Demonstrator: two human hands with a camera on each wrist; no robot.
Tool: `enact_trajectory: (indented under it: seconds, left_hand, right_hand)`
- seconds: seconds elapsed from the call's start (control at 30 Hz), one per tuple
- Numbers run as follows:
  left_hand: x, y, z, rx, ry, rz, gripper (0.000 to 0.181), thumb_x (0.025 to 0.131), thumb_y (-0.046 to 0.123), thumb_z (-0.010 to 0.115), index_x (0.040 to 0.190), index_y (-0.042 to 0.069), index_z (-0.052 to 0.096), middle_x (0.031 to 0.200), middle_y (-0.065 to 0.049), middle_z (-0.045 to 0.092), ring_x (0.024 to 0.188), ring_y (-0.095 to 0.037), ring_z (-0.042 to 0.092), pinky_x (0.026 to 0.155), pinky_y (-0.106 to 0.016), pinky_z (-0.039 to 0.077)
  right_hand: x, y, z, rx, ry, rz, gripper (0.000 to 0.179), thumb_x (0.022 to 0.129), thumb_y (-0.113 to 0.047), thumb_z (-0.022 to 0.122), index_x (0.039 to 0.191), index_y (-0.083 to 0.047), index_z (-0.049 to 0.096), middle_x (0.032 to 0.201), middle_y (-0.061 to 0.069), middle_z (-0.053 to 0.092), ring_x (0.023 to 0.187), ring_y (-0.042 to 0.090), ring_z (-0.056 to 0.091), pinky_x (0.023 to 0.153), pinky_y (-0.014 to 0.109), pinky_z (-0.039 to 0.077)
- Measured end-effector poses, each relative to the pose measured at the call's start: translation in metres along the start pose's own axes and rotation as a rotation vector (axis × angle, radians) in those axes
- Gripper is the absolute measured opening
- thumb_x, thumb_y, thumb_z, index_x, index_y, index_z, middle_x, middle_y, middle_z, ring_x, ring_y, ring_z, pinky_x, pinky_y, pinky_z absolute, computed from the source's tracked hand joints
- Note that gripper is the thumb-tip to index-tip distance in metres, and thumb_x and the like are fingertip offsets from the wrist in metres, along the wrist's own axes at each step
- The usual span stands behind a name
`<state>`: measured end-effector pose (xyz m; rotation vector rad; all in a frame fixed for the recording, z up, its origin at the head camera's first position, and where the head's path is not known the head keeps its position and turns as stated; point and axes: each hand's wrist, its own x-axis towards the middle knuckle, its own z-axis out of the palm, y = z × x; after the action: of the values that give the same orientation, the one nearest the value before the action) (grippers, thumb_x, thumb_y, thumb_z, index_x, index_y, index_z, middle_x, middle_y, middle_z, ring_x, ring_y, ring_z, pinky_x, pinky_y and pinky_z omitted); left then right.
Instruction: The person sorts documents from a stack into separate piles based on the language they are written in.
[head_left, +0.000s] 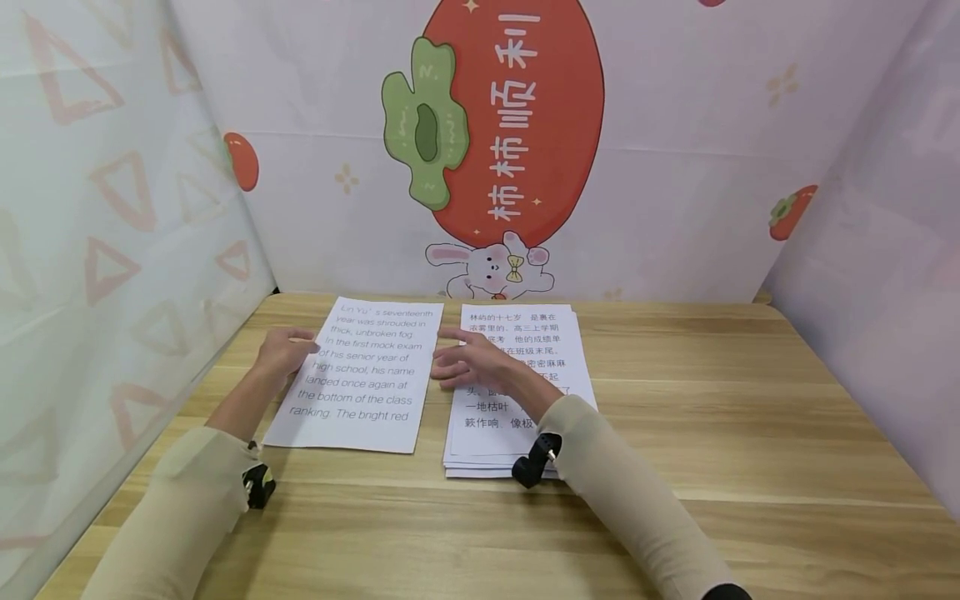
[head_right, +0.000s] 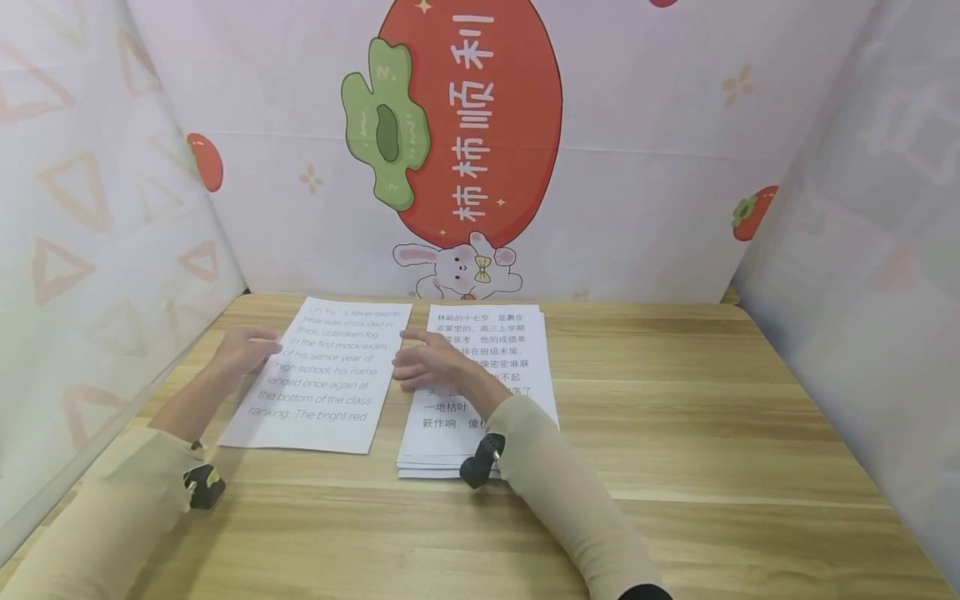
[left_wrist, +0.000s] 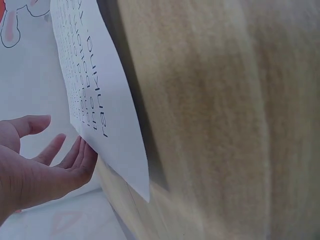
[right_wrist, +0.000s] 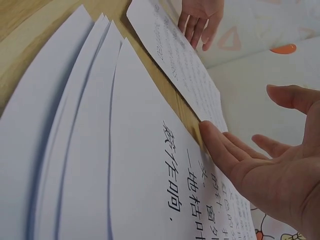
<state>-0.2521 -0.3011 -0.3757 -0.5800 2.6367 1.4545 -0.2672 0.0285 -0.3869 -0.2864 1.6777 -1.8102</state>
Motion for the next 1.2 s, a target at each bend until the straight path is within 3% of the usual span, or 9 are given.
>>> enact_trajectory:
  seconds: [0.3,0.47,0.67,0.83,1.0,1.2]
  left_hand:
    - [0.002,-0.003,0.001,0.001,0.000,0.009,0.053,0.102,0.010,0.052,0.151,-0.010,0.042,0.145,-0.034,0.047,0.126,-0.040,0.054,0.107,-0.046,0.049]
    - [-0.005,0.002,0.004,-0.011,-0.017,0.060,0.053,0.100,0.006,0.054,0.148,-0.013,0.042,0.145,-0.038,0.047,0.130,-0.044,0.051,0.110,-0.048,0.046]
    - [-0.014,0.019,0.016,0.034,-0.080,0.121,0.054,0.102,0.009,0.054,0.150,-0.010,0.041,0.151,-0.035,0.043,0.139,-0.049,0.043,0.116,-0.056,0.040]
    - [-0.019,0.035,0.028,0.047,-0.126,0.157,0.053,0.104,0.012,0.053,0.151,-0.008,0.041,0.153,-0.033,0.043,0.141,-0.050,0.042,0.117,-0.058,0.039]
    - [-0.024,0.044,0.040,0.025,-0.165,0.166,0.053,0.104,0.012,0.055,0.151,-0.007,0.043,0.152,-0.032,0.045,0.139,-0.048,0.046,0.116,-0.056,0.042]
    - [-0.024,0.046,0.053,-0.006,-0.195,0.184,0.052,0.104,0.013,0.056,0.150,-0.007,0.044,0.149,-0.032,0.049,0.137,-0.046,0.050,0.113,-0.052,0.047]
  right_hand:
    - [-0.001,0.001,0.000,-0.016,0.000,-0.003,0.065,0.105,-0.005,0.051,0.164,-0.007,0.024,0.155,0.028,0.044,0.131,0.045,0.057,0.108,0.051,0.052]
    - [-0.001,0.003,0.000,-0.054,-0.014,-0.014,0.071,0.101,-0.001,0.056,0.164,-0.006,0.025,0.154,0.029,0.044,0.131,0.043,0.058,0.108,0.049,0.053]
    - [-0.001,0.003,0.001,-0.117,-0.019,-0.029,0.077,0.095,0.003,0.063,0.163,-0.006,0.028,0.152,0.027,0.046,0.124,0.036,0.063,0.105,0.046,0.055]
    - [-0.004,0.003,0.002,-0.145,-0.001,-0.048,0.074,0.096,0.002,0.063,0.162,-0.006,0.031,0.152,0.026,0.046,0.124,0.038,0.063,0.104,0.047,0.056]
    - [-0.007,0.004,-0.001,-0.235,0.071,-0.125,0.066,0.096,0.000,0.064,0.157,-0.002,0.041,0.149,0.025,0.051,0.121,0.040,0.065,0.100,0.046,0.058]
    - [-0.022,-0.001,-0.016,-0.338,0.227,-0.165,0.055,0.097,-0.005,0.067,0.149,0.000,0.051,0.137,0.024,0.062,0.114,0.034,0.070,0.094,0.042,0.061]
